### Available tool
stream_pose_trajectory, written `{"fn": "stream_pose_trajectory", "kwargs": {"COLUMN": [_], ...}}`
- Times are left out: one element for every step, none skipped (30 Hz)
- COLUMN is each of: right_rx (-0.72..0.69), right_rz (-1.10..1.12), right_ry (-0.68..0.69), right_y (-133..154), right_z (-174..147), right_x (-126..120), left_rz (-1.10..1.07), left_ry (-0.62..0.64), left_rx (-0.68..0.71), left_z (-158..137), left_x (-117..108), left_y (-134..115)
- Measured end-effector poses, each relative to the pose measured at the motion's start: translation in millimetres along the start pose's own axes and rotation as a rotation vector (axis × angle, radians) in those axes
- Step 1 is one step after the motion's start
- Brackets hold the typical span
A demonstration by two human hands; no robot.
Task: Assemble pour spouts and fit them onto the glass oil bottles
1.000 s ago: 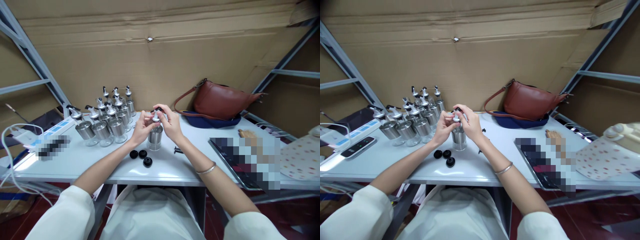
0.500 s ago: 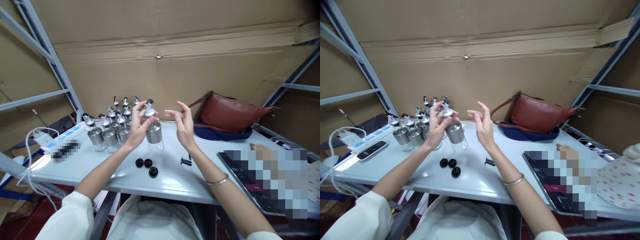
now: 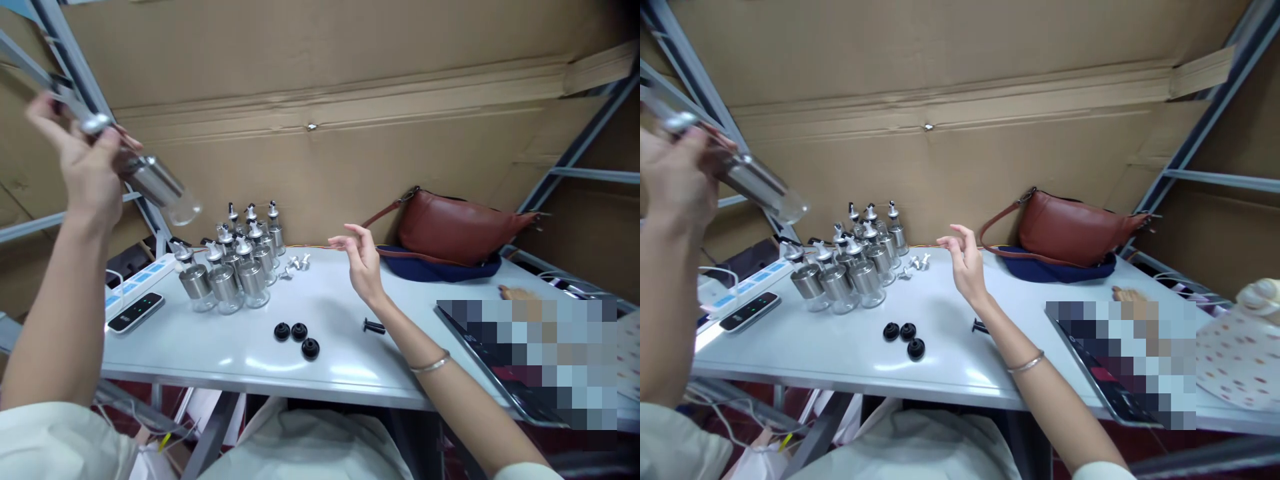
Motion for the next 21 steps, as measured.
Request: {"fn": "stream_pose_trajectory", "kwargs": {"right_rx": [0.003, 0.003, 0.002, 0.0, 0.0, 0.001, 0.003, 0.006, 0.009, 0.01, 0.011, 0.013, 0.018, 0.025, 0.034, 0.044, 0.053, 0.06, 0.065, 0.068, 0.071], "right_rz": [-0.008, -0.015, -0.025, -0.037, -0.049, -0.061, -0.072, -0.08, -0.084, -0.084, -0.083, -0.082, -0.083, -0.084, -0.085, -0.085, -0.083, -0.082, -0.083, -0.091, -0.106], "right_ry": [-0.003, -0.009, -0.012, -0.012, -0.01, -0.005, -0.001, 0.003, 0.004, 0.002, 0.0, 0.0, 0.002, 0.006, 0.015, 0.027, 0.038, 0.049, 0.058, 0.065, 0.072], "right_y": [-1, -3, -4, -5, -5, -6, -6, -5, -5, -4, -3, -3, -3, -4, -5, -6, -7, -8, -8, -8, -8], "right_z": [-1, -1, -2, -2, -3, -3, -3, -3, -3, -3, -3, -2, -2, -2, -2, -2, -2, -2, -2, -2, -2], "right_x": [-2, -3, -5, -6, -7, -7, -7, -7, -7, -7, -8, -8, -8, -8, -8, -8, -7, -6, -5, -4, -3], "left_rz": [0.02, 0.028, 0.023, 0.014, 0.009, 0.014, 0.029, 0.055, 0.09, 0.129, 0.168, 0.201, 0.226, 0.242, 0.249, 0.253, 0.264, 0.291, 0.341, 0.419, 0.521], "left_ry": [0.049, 0.089, 0.107, 0.095, 0.085, 0.085, 0.087, 0.098, 0.111, 0.126, 0.137, 0.152, 0.174, 0.202, 0.234, 0.272, 0.309, 0.342, 0.375, 0.417, 0.462], "left_rx": [-0.045, -0.089, -0.119, -0.127, -0.127, -0.123, -0.117, -0.119, -0.134, -0.163, -0.201, -0.247, -0.302, -0.358, -0.408, -0.453, -0.493, -0.528, -0.557, -0.581, -0.607], "left_z": [1, 2, 2, 4, 6, 9, 13, 17, 19, 21, 20, 18, 14, 9, 2, -5, -11, -17, -21, -25, -27], "left_x": [3, 6, 7, 4, 0, -3, -8, -12, -15, -18, -21, -22, -23, -22, -20, -17, -14, -12, -9, -7, -5], "left_y": [9, 18, 26, 31, 34, 37, 39, 41, 45, 50, 56, 63, 70, 77, 83, 87, 90, 91, 91, 90, 89]}}
Point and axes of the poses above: each hand's wrist, its own z-axis towards the middle knuckle, its own x-axis out of the palm, y = z × x, the point moved 8 cm from there along z, towards the middle knuckle, and after that the axes turned 10 degrees about y, right-handed, at the moved point
